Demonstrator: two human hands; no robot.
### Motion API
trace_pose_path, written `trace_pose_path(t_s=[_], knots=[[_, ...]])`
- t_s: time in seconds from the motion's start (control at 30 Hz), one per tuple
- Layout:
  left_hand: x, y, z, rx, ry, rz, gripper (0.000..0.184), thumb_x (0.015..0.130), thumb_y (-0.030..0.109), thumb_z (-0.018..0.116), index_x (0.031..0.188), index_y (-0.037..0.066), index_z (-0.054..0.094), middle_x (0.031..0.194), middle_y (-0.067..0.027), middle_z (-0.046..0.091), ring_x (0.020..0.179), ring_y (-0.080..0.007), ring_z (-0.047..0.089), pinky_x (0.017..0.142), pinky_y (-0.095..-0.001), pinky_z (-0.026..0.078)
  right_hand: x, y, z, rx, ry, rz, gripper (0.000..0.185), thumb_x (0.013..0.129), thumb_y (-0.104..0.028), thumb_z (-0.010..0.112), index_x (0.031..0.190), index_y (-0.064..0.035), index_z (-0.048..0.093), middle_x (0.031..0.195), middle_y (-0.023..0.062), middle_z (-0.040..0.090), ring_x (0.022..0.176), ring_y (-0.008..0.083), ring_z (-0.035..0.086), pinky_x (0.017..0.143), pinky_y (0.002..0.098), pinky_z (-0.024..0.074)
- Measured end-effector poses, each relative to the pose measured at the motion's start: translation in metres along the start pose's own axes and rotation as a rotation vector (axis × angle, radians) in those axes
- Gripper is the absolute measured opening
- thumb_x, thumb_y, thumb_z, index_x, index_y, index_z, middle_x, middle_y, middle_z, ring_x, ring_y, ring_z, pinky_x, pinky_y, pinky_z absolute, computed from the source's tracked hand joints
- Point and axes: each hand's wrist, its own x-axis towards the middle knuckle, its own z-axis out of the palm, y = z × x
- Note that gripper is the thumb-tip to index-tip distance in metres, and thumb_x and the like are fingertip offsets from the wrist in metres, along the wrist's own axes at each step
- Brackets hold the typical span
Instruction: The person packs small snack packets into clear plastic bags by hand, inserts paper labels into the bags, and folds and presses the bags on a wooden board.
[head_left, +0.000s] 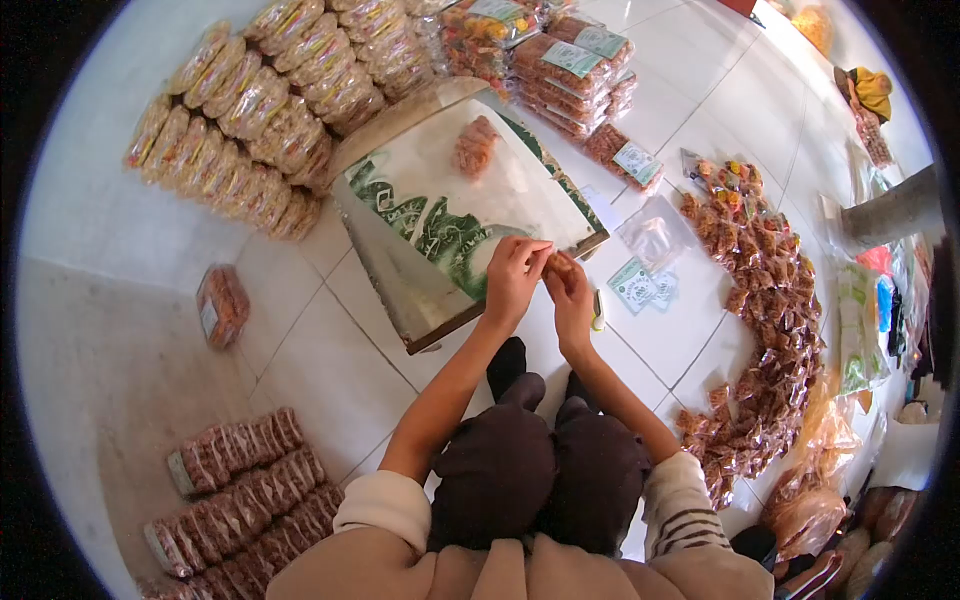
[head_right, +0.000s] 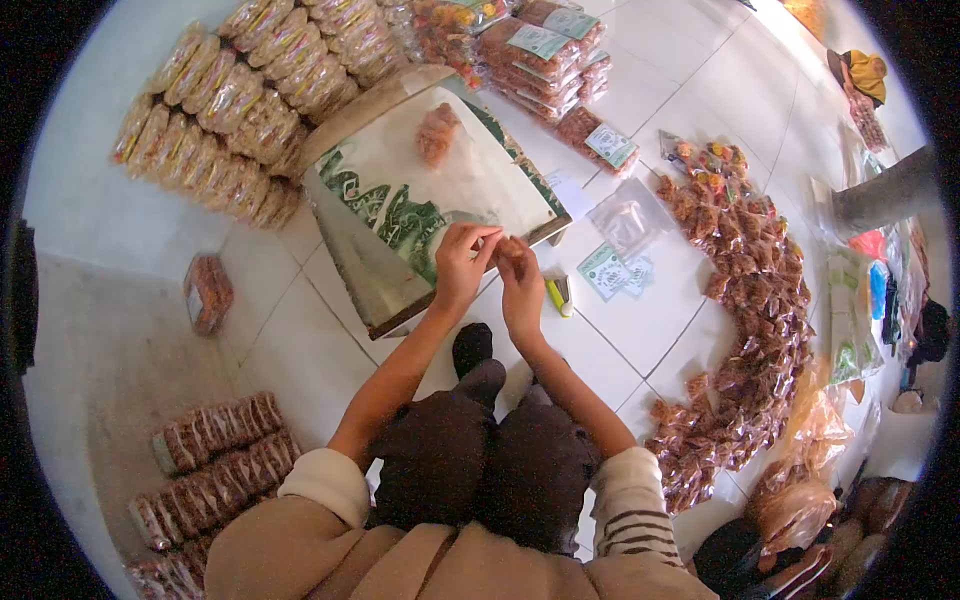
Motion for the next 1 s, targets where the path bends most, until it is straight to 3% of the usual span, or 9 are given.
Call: trace_pose_path(t_s=[0.13,0.23,0.33,0.53,0.7,0.77,0.8,0.9,1.0], knots=[[-0.001,-0.002,-0.006,-0.129,-0.145,0.017,0.014,0.075,0.006,0.065,0.089,0.006,0.064,0.080,-0.0063,0.056,0.071,-0.0182,0.054,0.059,-0.0275,0.045,0.034,0.010,0.019,0.226,-0.041,-0.003,0.034,0.087,-0.006,0.051,0.120,0.0009,0.045,0.097,0.0073,0.059,0.086,0.0153,0.056,0.077,0.0266,0.0449],[0.007,-0.007,-0.021,-0.050,-0.014,0.096,0.019,0.079,0.011,0.061,0.096,0.003,0.060,0.085,-0.0075,0.055,0.078,-0.0190,0.053,0.070,-0.0302,0.044,0.063,0.007,0.034,0.363,-0.164,0.006,0.035,0.086,-0.010,0.052,0.119,0.0002,0.046,0.099,0.0066,0.059,0.089,0.0158,0.056,0.081,0.0271,0.0433],[0.024,-0.061,-0.019,-0.090,0.375,-0.331,0.029,0.087,0.020,0.053,0.112,0.005,0.051,0.090,-0.0131,0.052,0.084,-0.0231,0.050,0.079,-0.0367,0.041,0.079,0.005,0.044,0.261,-0.190,0.028,0.031,0.084,-0.008,0.056,0.113,0.0010,0.050,0.103,0.0071,0.058,0.094,0.0151,0.054,0.087,0.0263,0.0391],[0.079,-0.134,-0.006,-0.328,0.270,-0.570,0.039,0.091,0.028,0.046,0.121,0.003,0.044,0.116,-0.0204,0.050,0.103,-0.0308,0.051,0.088,-0.0373,0.039,0.106,0.027,0.072,0.188,-0.089,0.026,0.027,0.080,-0.007,0.060,0.105,0.0008,0.051,0.098,0.0074,0.058,0.095,0.0143,0.052,0.085,0.0272,0.0407],[0.084,-0.115,0.006,-0.389,0.337,-0.660,0.044,0.089,0.032,0.048,0.123,0.004,0.044,0.114,-0.0221,0.051,0.106,-0.0287,0.050,0.088,-0.0378,0.038,0.119,0.025,0.090,-0.174,0.002,-0.171,0.023,0.079,-0.014,0.063,0.095,-0.0010,0.054,0.089,0.0083,0.057,0.089,0.0154,0.053,0.075,0.0291,0.0441],[0.079,-0.100,0.004,-0.325,0.299,-0.705,0.048,0.089,0.035,0.049,0.123,0.002,0.043,0.116,-0.0259,0.048,0.106,-0.0296,0.049,0.089,-0.0374,0.038,0.126,0.028,0.097,-0.511,0.097,-0.451,0.017,0.077,-0.014,0.064,0.088,-0.0037,0.056,0.079,0.0091,0.054,0.076,0.0183,0.051,0.066,0.0305,0.0425],[0.070,-0.124,0.012,-0.108,0.265,-0.706,0.053,0.088,0.038,0.049,0.124,0.000,0.040,0.110,-0.0272,0.048,0.096,-0.0298,0.052,0.082,-0.0373,0.040,0.128,0.028,0.102,-0.392,0.106,-0.391,0.015,0.075,-0.015,0.064,0.083,-0.0043,0.057,0.077,0.0089,0.052,0.066,0.0205,0.047,0.061,0.0323,0.0396],[0.061,-0.121,0.013,0.109,0.393,-0.639,0.052,0.090,0.038,0.047,0.126,0.002,0.037,0.103,-0.0233,0.050,0.083,-0.0291,0.053,0.073,-0.0379,0.041,0.123,0.028,0.105,-0.486,0.071,-0.504,0.016,0.071,0.001,0.058,0.087,-0.0026,0.056,0.082,0.0094,0.049,0.070,0.0221,0.047,0.064,0.0331,0.0406],[0.054,-0.127,0.008,-0.011,0.343,-0.663,0.049,0.091,0.036,0.046,0.127,0.004,0.037,0.092,-0.0189,0.052,0.074,-0.0277,0.052,0.066,-0.0382,0.040,0.108,0.028,0.104,-0.438,0.003,-0.421,0.007,0.078,-0.009,0.061,0.080,-0.0024,0.060,0.080,0.0097,0.053,0.074,0.0221,0.054,0.071,0.0318,0.0435]])
